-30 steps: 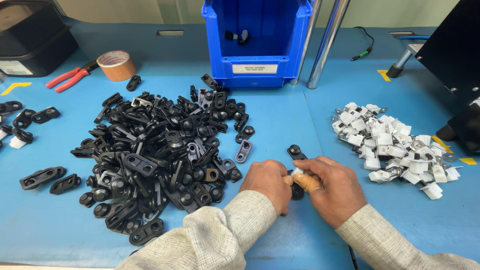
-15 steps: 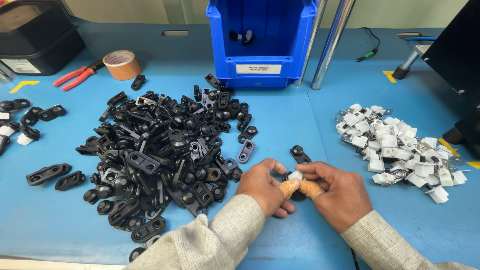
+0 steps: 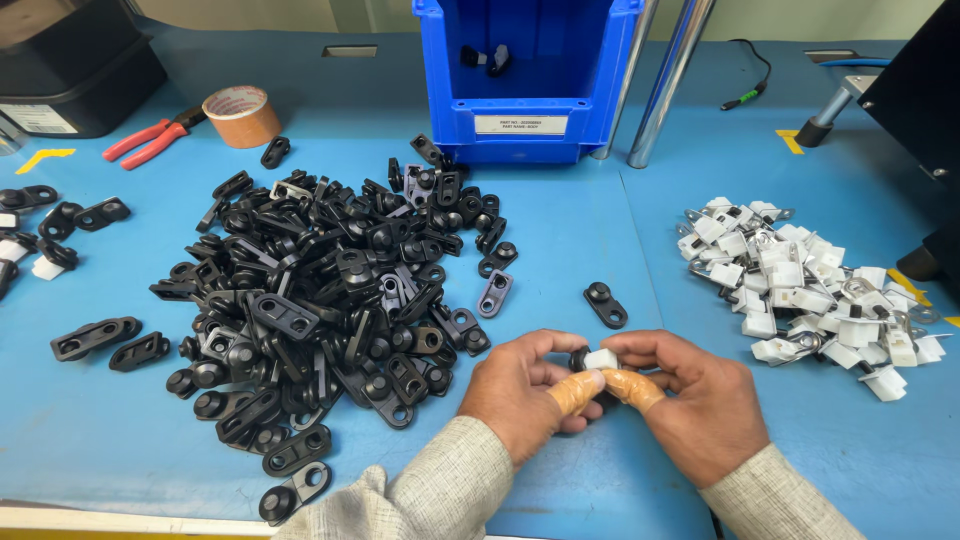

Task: The person picks a black plastic bracket from a pile on the workbench, presses a white plastic clip piece onto it by hand, and drops the finished assembly into a blue bin, repeating this cycle continuously.

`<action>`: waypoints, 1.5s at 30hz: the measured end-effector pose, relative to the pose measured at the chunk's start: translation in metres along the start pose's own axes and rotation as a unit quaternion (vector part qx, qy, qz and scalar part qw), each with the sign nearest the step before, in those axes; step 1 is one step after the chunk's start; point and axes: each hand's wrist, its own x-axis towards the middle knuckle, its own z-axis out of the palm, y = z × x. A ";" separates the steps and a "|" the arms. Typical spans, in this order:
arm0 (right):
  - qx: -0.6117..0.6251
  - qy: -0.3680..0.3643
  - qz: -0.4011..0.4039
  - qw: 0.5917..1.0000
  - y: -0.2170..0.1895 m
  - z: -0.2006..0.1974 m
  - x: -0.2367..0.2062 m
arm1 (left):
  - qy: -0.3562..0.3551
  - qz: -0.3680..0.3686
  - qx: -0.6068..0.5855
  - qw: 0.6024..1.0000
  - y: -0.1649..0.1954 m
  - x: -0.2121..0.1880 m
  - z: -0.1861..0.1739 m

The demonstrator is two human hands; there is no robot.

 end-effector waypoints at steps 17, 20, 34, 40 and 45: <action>0.182 0.008 0.292 0.939 -0.017 0.013 0.006 | 0.083 0.138 0.192 0.968 -0.003 -0.016 0.001; 0.196 0.009 0.286 0.938 -0.020 0.014 0.008 | 0.108 0.082 0.157 0.978 0.002 -0.020 0.003; 0.222 -0.050 0.246 0.942 -0.002 0.015 0.012 | 0.019 -0.066 0.210 0.975 0.025 -0.014 -0.009; 0.165 -0.039 0.232 0.958 -0.008 0.016 0.011 | 0.036 -0.065 0.191 0.979 0.028 -0.019 -0.006; -0.019 -0.006 0.171 0.985 -0.030 0.018 0.001 | 0.092 -0.054 0.285 0.953 0.034 -0.029 0.005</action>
